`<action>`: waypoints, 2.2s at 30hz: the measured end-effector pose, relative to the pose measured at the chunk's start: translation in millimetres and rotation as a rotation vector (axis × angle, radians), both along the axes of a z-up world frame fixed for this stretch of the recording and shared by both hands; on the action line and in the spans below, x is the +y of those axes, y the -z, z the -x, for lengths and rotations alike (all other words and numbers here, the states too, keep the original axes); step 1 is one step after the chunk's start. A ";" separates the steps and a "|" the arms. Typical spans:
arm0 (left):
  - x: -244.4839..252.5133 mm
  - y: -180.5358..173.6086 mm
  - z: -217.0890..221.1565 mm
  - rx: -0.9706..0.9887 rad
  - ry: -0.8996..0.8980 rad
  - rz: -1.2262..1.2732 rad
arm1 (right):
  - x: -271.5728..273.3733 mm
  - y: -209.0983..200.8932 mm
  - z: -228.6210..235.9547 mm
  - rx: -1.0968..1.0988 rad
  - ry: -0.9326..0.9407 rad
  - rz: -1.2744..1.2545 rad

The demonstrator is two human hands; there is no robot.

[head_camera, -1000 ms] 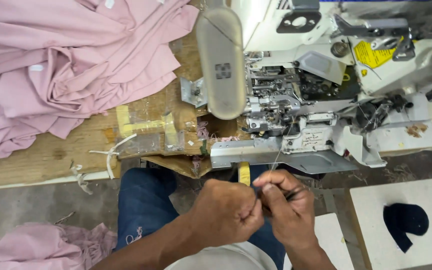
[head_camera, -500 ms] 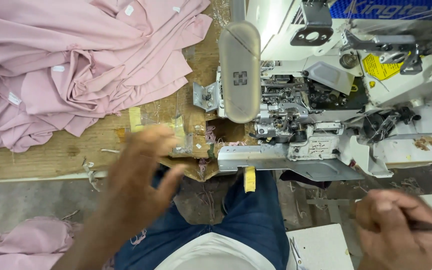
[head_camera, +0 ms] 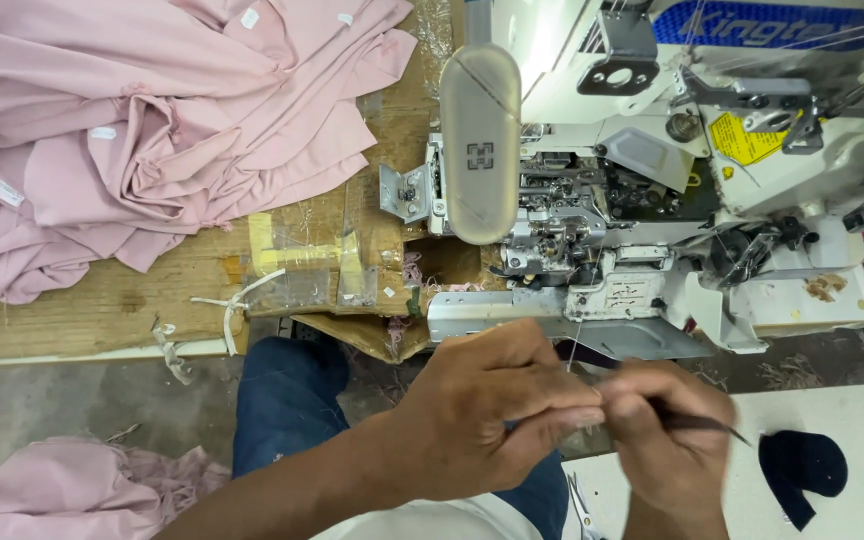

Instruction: The person threads a sewing machine by hand, guiding the thread through various tension discs and guides. They use a small metal tool to assist in pulling the thread through tight eyelets and then pull the thread taut to complete the process.

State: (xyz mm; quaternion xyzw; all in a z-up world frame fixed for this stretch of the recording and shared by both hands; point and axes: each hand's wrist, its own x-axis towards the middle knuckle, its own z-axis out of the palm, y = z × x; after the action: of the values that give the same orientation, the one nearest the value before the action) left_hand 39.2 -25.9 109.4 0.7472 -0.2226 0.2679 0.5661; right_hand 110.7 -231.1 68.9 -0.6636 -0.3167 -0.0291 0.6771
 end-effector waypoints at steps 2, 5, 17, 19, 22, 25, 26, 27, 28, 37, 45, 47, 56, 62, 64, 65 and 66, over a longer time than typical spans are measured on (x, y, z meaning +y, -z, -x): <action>-1.8 8.5 6.7 0.022 -0.097 0.081 | 16.0 8.5 -4.8 0.186 -0.235 -0.087; 0.8 20.1 15.3 0.049 -0.230 0.124 | 37.6 19.1 4.0 0.491 -0.092 -0.253; 11.7 26.8 19.3 0.127 -0.290 0.231 | 56.5 8.3 -11.1 0.643 -0.153 -0.460; 12.2 26.2 18.4 0.126 -0.298 0.214 | 55.0 13.1 -12.9 0.655 -0.181 -0.479; 12.4 24.4 16.6 0.136 -0.305 0.174 | 55.1 17.5 -14.2 0.665 -0.224 -0.505; 14.8 19.6 11.1 0.123 -0.293 0.144 | 59.0 15.2 -10.6 0.620 -0.188 -0.490; 15.9 17.8 9.0 0.101 -0.279 0.136 | 60.5 13.9 -8.5 0.578 -0.135 -0.469; 16.9 18.3 6.8 0.102 -0.281 0.135 | 61.5 12.9 -6.1 0.580 -0.137 -0.469; 17.6 18.6 4.6 0.090 -0.274 0.117 | 62.0 11.8 -3.5 0.502 -0.032 -0.378; 20.7 16.1 -9.7 0.022 -0.254 0.105 | 53.7 -16.5 10.0 -0.257 0.360 0.187; 18.4 13.2 -11.9 -0.001 -0.239 0.108 | 58.7 -37.0 8.7 -0.377 0.162 0.390; 19.0 14.5 -12.2 0.009 -0.263 0.127 | 50.5 -35.0 2.0 -0.293 0.071 0.466; 20.0 22.1 -16.9 0.198 -0.340 0.274 | 21.5 -27.2 17.2 -0.512 0.277 0.544; 9.6 27.3 -15.5 0.380 -0.264 0.558 | 6.1 -20.9 15.2 -0.658 0.344 0.713; 10.2 29.6 -15.6 0.369 -0.271 0.556 | 15.0 -31.0 17.1 -0.660 0.307 0.706; 10.2 30.8 -16.1 0.358 -0.274 0.553 | 19.1 -36.2 17.8 -0.662 0.275 0.701; 10.2 31.2 -16.3 0.358 -0.273 0.553 | 19.4 -35.9 15.5 -0.662 0.275 0.701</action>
State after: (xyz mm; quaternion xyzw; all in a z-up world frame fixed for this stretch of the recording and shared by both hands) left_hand 55.4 -15.8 78.2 0.6235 0.0630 0.2562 0.7359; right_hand 95.2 -211.7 104.7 -0.8420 -0.4148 -0.2189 0.2665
